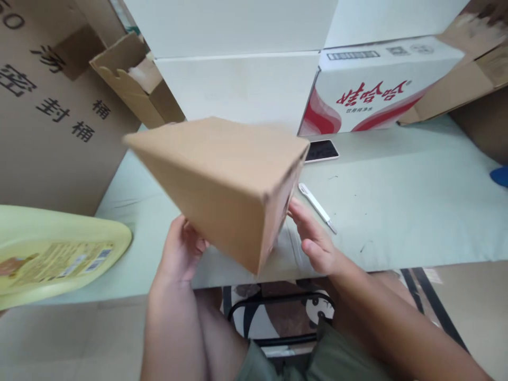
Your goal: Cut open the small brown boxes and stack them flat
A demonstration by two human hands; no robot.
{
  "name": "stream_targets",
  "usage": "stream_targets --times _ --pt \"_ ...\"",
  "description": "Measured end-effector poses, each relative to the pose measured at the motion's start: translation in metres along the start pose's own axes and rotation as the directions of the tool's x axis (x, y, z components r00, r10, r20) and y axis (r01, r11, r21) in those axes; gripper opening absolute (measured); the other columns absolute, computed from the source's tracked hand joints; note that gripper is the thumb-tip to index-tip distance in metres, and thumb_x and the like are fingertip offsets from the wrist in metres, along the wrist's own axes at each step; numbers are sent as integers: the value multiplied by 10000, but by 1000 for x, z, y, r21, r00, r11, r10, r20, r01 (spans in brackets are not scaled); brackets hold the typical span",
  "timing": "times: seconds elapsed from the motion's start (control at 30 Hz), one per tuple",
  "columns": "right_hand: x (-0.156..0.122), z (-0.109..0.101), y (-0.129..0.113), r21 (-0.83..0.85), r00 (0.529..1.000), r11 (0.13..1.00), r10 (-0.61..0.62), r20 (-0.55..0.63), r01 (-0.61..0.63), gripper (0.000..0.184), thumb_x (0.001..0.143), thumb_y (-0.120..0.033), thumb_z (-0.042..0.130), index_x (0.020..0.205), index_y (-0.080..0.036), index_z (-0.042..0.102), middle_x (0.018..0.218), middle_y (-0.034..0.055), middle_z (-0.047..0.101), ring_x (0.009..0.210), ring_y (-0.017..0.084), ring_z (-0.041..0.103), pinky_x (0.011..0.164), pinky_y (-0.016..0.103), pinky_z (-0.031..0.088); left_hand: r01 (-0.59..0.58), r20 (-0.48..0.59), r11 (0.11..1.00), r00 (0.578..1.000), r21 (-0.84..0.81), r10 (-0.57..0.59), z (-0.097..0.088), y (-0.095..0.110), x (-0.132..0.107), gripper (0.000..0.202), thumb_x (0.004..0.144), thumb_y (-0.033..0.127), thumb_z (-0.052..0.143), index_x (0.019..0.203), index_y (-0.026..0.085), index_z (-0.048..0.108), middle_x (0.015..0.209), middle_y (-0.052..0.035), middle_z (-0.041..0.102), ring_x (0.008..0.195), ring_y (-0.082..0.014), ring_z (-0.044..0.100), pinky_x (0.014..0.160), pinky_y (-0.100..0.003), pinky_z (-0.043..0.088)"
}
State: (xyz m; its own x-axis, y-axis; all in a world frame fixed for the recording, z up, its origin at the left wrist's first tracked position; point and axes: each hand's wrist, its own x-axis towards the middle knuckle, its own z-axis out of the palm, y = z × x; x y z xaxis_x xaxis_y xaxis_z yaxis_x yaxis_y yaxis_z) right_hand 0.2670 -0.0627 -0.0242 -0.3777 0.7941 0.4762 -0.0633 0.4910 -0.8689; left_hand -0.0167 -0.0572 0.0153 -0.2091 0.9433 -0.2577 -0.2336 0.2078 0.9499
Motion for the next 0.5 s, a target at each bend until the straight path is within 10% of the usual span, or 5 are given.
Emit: stream_targets --times 0.13,0.33,0.5 --pt "-5 1 7 -106 996 994 11 -85 -20 571 1025 -561 500 1561 -399 385 1632 62 423 1586 284 324 1290 549 315 164 162 986 974 -26 -158 14 -8 -4 753 753 865 567 989 173 747 910 -161 787 1061 -398 739 796 -465 625" --pt "-1 2 14 -145 962 989 -40 -270 0 619 941 -514 644 1424 -368 287 1238 69 584 1132 242 644 973 444 569 25 94 999 995 43 -29 26 -14 1 511 776 618 702 1037 182 747 1213 -147 769 1362 -401 584 1075 -490 520" --pt "-3 1 12 -177 988 981 54 -145 -80 884 936 -678 545 1580 -326 53 1483 170 507 1367 325 567 1126 543 504 -248 26 967 968 -55 250 39 -2 -8 431 754 571 758 1031 242 728 1118 -78 754 1263 -368 637 1033 -473 550"
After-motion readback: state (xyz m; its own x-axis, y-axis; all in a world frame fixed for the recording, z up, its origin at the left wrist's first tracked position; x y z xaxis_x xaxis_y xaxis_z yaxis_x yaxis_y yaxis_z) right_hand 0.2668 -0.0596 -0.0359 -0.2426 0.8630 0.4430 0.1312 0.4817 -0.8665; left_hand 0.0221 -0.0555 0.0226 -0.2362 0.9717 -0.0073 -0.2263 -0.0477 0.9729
